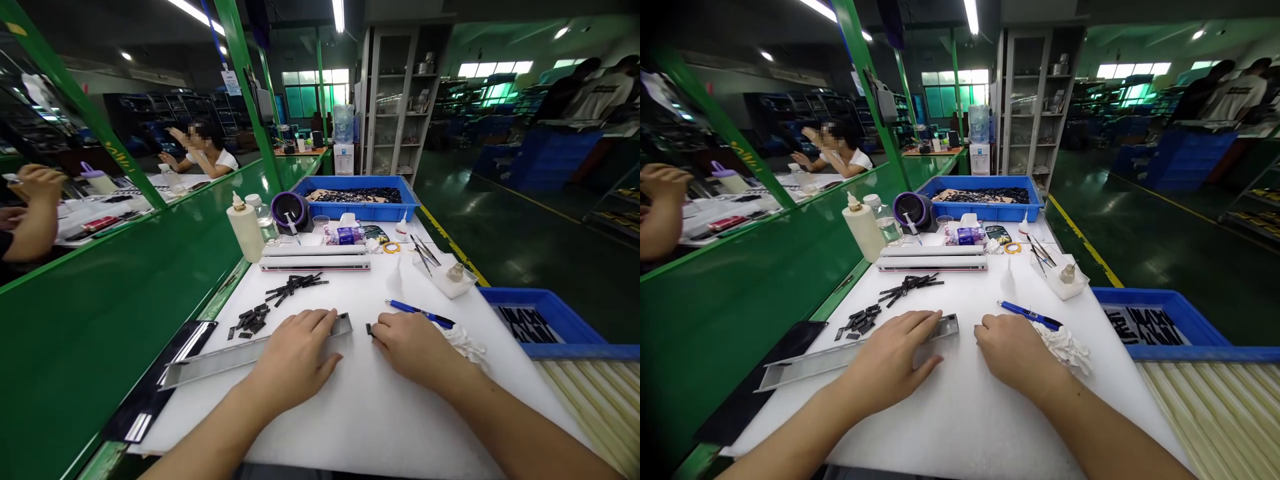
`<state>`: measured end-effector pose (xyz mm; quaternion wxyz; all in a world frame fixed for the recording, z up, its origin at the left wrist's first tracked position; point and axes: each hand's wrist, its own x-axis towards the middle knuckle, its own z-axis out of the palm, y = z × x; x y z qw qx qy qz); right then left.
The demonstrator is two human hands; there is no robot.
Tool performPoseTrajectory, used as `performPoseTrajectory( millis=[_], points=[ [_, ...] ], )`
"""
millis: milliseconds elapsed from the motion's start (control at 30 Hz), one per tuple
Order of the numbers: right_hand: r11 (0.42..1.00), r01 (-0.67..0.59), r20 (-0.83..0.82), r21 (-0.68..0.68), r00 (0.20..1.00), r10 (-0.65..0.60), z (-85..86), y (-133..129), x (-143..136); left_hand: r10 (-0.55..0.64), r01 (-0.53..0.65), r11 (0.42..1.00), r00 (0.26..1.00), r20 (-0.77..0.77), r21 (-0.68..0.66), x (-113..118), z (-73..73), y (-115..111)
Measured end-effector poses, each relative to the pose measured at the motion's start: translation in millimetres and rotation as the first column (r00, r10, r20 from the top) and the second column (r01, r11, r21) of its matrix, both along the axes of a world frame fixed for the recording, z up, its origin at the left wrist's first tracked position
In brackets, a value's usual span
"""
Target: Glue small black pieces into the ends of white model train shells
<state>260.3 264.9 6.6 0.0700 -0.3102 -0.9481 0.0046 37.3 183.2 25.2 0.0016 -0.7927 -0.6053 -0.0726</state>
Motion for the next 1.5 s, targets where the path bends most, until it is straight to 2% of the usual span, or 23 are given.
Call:
performPoseTrajectory(
  millis=[67, 133, 233, 300, 433, 567, 633, 700, 767, 833, 900, 933, 967, 1000, 1067, 1133, 1200, 1300, 1367, 1433, 1500],
  points=[
    [0.997, -0.066, -0.072, -0.037, 0.995, 0.064, -0.8, 1.6, 1.8, 0.006, -0.006, 1.0, 1.0, 0.004, 0.015, 7.2, -7.9, 7.8],
    [0.98, -0.165, -0.218, -0.112, 0.966, 0.138, -1.3, 3.6, 2.0, 0.01, -0.011, 0.999, 1.0, 0.01, 0.041, 8.2, -16.8, 10.9],
    [0.956, -0.258, -0.479, -0.137, 0.862, 0.164, -4.1, 3.9, -3.1, -0.004, 0.003, 0.988, 1.0, 0.003, 0.153, 5.9, -28.6, 7.7],
    [0.957, -0.272, -0.556, -0.103, 0.813, 0.171, -7.2, 1.8, -9.3, -0.032, 0.034, 0.968, 0.999, -0.012, 0.247, 5.4, -33.1, 3.0],
    [0.957, -0.29, -0.475, -0.024, 0.845, 0.244, -12.1, -3.4, -19.8, -0.112, 0.102, 0.934, 0.994, 0.01, 0.341, 7.6, -34.0, -4.9],
    [0.958, -0.285, -0.386, 0.016, 0.882, 0.269, -13.4, -5.3, -21.7, -0.099, 0.072, 0.952, 0.992, 0.078, 0.298, 7.6, -35.1, -8.4],
    [0.951, -0.308, -0.373, 0.005, 0.882, 0.287, -12.6, -4.1, -18.5, -0.089, 0.069, 0.954, 0.994, 0.058, 0.29, 5.7, -38.3, -9.9],
    [0.95, -0.312, -0.428, 0.008, 0.858, 0.286, -9.9, -0.3, -12.1, -0.1, 0.098, 0.945, 0.995, -0.009, 0.311, 3.4, -41.8, -12.1],
    [0.974, -0.219, -0.583, 0.057, 0.785, 0.21, -6.0, 6.7, -3.3, -0.096, 0.114, 0.934, 0.993, -0.069, 0.338, 2.4, -43.5, -15.3],
    [0.996, 0.024, -0.773, 0.081, 0.633, 0.048, -2.7, 16.3, 5.5, -0.076, 0.104, 0.932, 0.993, -0.094, 0.346, 4.3, -41.7, -19.0],
    [0.967, 0.252, -0.871, -0.028, 0.468, -0.147, -1.9, 27.3, 11.7, -0.034, 0.071, 0.951, 0.991, -0.127, 0.302, 9.2, -36.8, -21.9],
    [0.942, 0.315, -0.873, -0.118, 0.418, -0.249, -2.8, 33.1, 13.4, -0.015, 0.055, 0.964, 0.988, -0.152, 0.261, 12.4, -33.8, -22.7],
    [0.913, 0.344, -0.844, -0.217, 0.403, -0.353, -4.4, 38.9, 14.2, -0.002, 0.041, 0.976, 0.984, -0.178, 0.215, 15.6, -30.8, -23.1],
    [0.882, 0.355, -0.79, -0.311, 0.42, -0.447, -6.4, 44.7, 14.2, 0.006, 0.03, 0.984, 0.98, -0.198, 0.174, 18.6, -28.2, -23.1],
    [0.805, 0.394, -0.633, -0.444, 0.498, -0.593, -10.3, 56.0, 12.5, 0.014, 0.013, 0.992, 0.976, -0.217, 0.124, 22.9, -24.7, -22.0],
    [0.739, 0.446, -0.463, -0.505, 0.583, -0.668, -12.7, 66.5, 9.5, 0.017, 0.005, 0.995, 0.978, -0.209, 0.103, 24.5, -23.5, -20.6],
    [0.715, 0.464, -0.372, -0.522, 0.631, -0.681, -13.5, 75.0, 6.3, 0.022, -0.003, 0.995, 0.98, -0.199, 0.096, 24.0, -23.6, -19.8],
    [0.726, 0.446, -0.382, -0.523, 0.639, -0.668, -12.6, 80.9, 3.0, 0.037, -0.017, 0.995, 0.977, -0.209, 0.1, 22.3, -24.6, -19.5],
    [0.749, 0.379, -0.464, -0.543, 0.608, -0.644, -10.4, 79.1, 2.6, 0.054, -0.031, 0.994, 0.974, -0.22, 0.106, 21.7, -25.3, -18.7],
    [0.779, 0.166, -0.634, -0.605, 0.492, -0.597, -6.3, 73.1, 3.9, 0.065, -0.043, 0.994, 0.974, -0.218, 0.103, 21.6, -25.7, -16.9],
    [0.765, -0.134, -0.763, -0.63, 0.29, -0.578, -0.3, 64.6, 5.9, 0.071, -0.055, 0.995, 0.977, -0.199, 0.084, 21.7, -25.3, -14.1]
  ],
)
